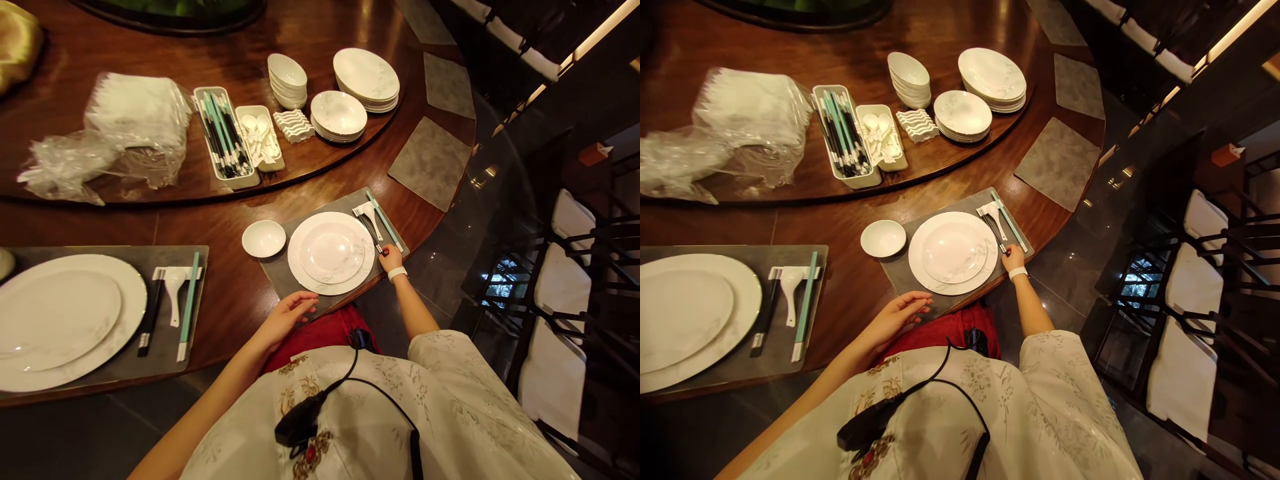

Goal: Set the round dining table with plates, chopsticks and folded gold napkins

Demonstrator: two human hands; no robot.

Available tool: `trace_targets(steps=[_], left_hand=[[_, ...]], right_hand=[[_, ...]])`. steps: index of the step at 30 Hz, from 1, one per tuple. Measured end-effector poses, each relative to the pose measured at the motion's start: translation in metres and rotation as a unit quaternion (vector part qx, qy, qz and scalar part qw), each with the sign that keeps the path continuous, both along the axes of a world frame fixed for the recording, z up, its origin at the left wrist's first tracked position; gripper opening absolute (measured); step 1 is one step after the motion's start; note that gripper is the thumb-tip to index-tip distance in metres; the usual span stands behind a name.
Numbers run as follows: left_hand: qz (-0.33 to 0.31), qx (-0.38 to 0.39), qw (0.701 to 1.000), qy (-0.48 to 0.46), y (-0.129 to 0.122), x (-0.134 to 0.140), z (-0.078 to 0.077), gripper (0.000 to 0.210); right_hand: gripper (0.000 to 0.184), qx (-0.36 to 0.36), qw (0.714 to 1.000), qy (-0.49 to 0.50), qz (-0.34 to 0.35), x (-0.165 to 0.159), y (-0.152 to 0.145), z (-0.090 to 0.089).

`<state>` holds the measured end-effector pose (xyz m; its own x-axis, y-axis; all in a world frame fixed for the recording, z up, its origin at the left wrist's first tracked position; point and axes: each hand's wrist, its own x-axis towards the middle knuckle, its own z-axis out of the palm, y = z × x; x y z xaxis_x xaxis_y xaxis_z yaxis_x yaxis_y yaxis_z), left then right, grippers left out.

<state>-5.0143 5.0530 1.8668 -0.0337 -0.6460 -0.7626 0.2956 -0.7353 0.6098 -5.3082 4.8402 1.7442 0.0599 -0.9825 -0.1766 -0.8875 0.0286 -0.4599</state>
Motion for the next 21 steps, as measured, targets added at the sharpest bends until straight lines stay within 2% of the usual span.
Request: trace_targets(steps=[5,9,13,17,21], left_hand=[[-0.001,0.001,1.0,0.002,0.002,0.001,0.0,0.059],[0.006,0.013,1.0,0.001,0.002,0.001,0.004,0.057],[0.007,0.003,1.0,-0.006,0.003,0.002,0.008,0.056],[0.016,-0.004,1.0,-0.004,0.007,0.008,0.003,0.057],[0.044,-0.007,0.999,0.008,0.008,0.014,-0.003,0.053]], right_hand=[[0.013,-0.016,1.0,0.01,0.004,-0.001,-0.005,0.004],[0.022,-0.042,0.998,0.045,0.003,0.01,-0.03,0.011],[0.021,-0.011,0.996,0.079,0.026,0.026,-0.056,0.015],[0.015,-0.006,0.992,0.116,0.044,0.035,-0.063,0.018],[0.017,-0.002,0.987,0.151,0.054,0.038,-0.062,0.024]])
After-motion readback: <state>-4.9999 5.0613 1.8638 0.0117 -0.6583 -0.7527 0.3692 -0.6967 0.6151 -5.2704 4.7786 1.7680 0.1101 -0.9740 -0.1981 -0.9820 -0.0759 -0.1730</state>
